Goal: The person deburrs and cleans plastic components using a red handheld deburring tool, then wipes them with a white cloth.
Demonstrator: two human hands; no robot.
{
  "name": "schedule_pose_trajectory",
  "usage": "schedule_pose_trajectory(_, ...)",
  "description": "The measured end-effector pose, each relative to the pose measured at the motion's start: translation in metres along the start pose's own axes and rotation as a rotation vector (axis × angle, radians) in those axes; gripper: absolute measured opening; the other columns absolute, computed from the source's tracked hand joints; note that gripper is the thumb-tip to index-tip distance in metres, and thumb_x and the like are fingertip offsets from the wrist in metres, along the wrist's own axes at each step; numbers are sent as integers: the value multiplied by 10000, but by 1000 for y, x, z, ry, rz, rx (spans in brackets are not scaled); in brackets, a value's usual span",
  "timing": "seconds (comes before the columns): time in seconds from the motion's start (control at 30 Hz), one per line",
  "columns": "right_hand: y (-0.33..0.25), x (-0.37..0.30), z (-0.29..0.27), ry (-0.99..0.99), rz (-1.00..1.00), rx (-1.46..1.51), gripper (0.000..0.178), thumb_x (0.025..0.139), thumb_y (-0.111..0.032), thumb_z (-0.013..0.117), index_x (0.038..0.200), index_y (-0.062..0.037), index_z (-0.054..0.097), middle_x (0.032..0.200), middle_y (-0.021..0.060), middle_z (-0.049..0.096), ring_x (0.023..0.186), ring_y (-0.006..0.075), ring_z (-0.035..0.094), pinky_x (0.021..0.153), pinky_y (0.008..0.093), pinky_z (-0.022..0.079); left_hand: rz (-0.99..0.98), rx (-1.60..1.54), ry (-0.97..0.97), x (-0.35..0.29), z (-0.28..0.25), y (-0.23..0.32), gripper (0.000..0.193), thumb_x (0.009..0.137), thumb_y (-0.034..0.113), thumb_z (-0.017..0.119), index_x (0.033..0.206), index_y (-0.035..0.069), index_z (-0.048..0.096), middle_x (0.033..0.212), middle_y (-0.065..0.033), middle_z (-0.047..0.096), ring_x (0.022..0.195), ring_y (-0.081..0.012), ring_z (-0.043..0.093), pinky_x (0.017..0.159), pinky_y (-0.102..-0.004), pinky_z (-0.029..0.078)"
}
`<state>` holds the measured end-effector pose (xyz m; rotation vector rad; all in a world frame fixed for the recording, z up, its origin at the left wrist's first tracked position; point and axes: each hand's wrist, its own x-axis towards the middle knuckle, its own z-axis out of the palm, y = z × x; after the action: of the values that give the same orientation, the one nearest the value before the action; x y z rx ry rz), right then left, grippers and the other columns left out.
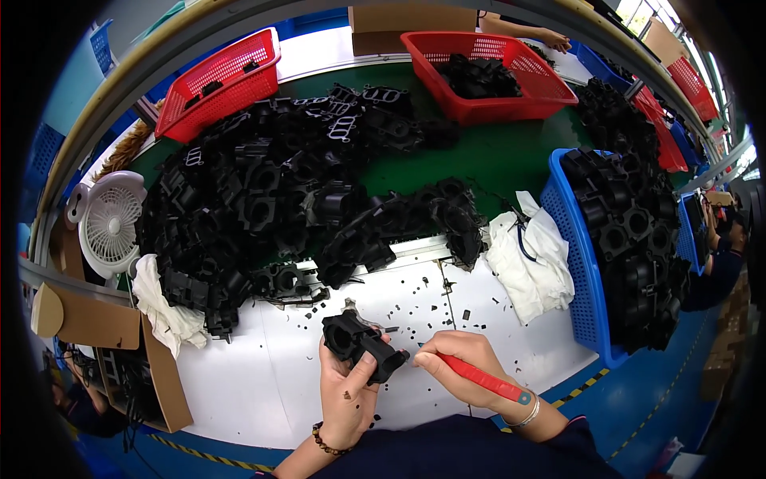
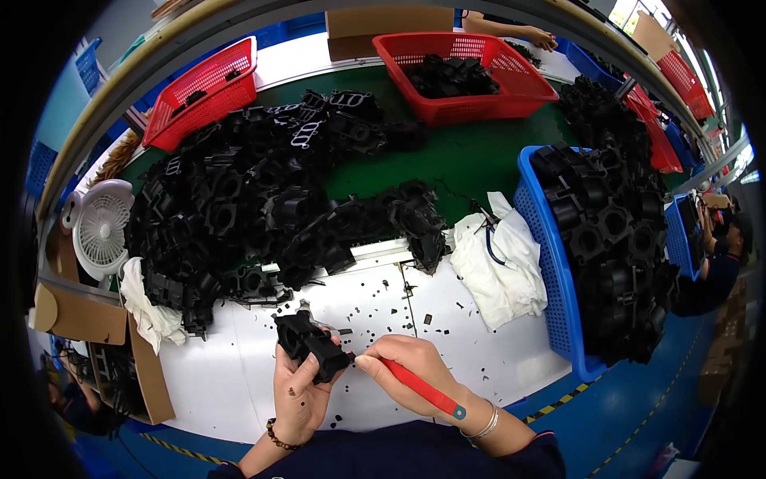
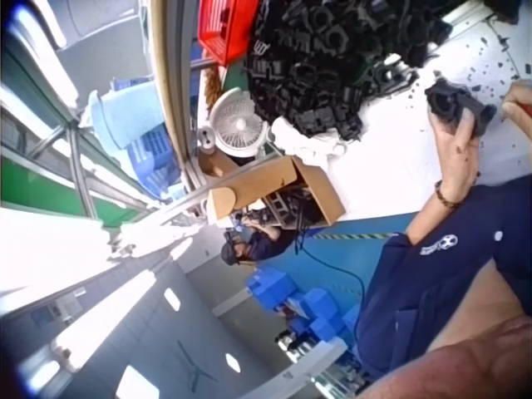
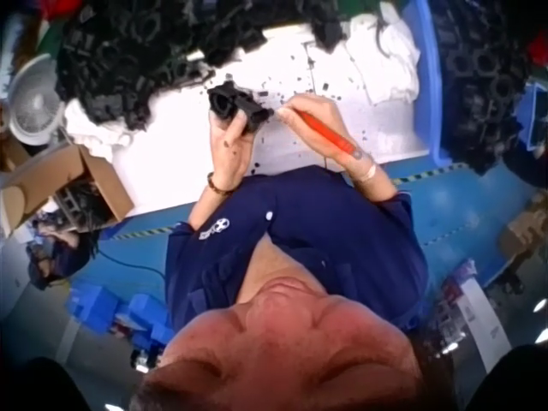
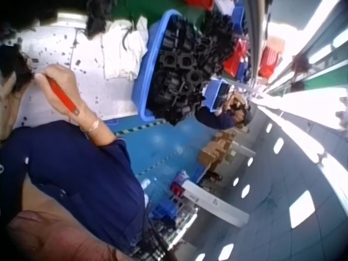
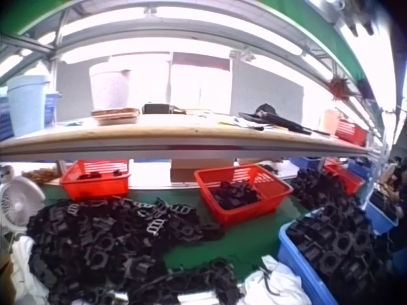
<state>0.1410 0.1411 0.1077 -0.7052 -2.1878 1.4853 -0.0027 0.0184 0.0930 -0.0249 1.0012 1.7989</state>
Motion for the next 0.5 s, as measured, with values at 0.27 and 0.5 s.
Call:
schedule_pose_trajectory(0.27,1,-5,17,85,98,-4,165,915,-89,677,786,11,657,680,59,629,573,140,561,547,275,443,260,220,-93,-2,-5,-14,733,889,-115,633,1431,110,194,1247,-141,512,1168,-247,580,1003,-446,545)
schedule_pose_trajectory(0.5,5,-5,1,155,289,789,267,950,-72,606,692,-6,590,686,36,620,556,76,496,516,228,385,169,74,-44,-2,-7,-11,685,913,-99,614,1425,119,214,1259,-133,486,1189,-259,565,1013,-520,533)
